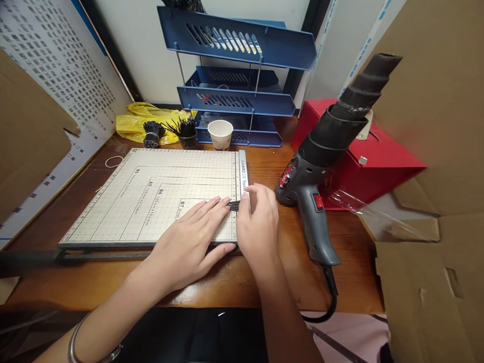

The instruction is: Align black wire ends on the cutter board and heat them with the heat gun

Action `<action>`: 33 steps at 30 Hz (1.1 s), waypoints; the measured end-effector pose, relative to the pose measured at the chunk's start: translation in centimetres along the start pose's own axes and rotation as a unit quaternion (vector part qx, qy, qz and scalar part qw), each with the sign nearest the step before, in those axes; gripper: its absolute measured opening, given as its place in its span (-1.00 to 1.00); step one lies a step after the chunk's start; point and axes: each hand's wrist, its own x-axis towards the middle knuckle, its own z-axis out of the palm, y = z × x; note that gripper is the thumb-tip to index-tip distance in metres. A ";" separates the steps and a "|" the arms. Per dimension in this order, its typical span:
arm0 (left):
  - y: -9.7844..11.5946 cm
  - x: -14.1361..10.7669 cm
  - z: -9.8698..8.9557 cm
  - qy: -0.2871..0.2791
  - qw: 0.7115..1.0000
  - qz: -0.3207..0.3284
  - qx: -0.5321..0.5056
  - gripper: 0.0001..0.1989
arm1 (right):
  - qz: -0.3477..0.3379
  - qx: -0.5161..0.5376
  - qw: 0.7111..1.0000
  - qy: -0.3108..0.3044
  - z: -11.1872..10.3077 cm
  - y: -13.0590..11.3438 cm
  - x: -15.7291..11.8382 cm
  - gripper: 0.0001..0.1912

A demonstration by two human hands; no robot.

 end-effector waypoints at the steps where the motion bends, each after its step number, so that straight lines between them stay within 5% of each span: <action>1: 0.0 0.0 0.0 -0.003 1.000 0.001 0.002 -0.27 | 0.018 0.033 0.999 -0.001 -0.1 0.2 0.1 -0.79; 8: -0.2 0.1 -0.2 -0.021 1.000 0.007 0.012 -0.24 | 0.062 0.157 0.986 0.007 -1.2 0.6 -0.1 -0.71; 16: -0.3 0.0 0.0 -0.004 1.000 0.007 0.005 -0.15 | -0.006 0.046 0.997 -0.065 -1.3 0.4 -0.5 -0.54; 21: -0.3 0.0 0.0 -0.002 1.000 0.010 0.003 -0.17 | -0.062 -0.009 0.997 -0.049 -1.0 0.3 -0.4 -0.55; 33: -0.4 0.0 0.1 0.004 1.000 0.016 0.015 -0.17 | -0.059 -0.011 0.996 -0.059 -0.7 0.3 -0.6 -0.58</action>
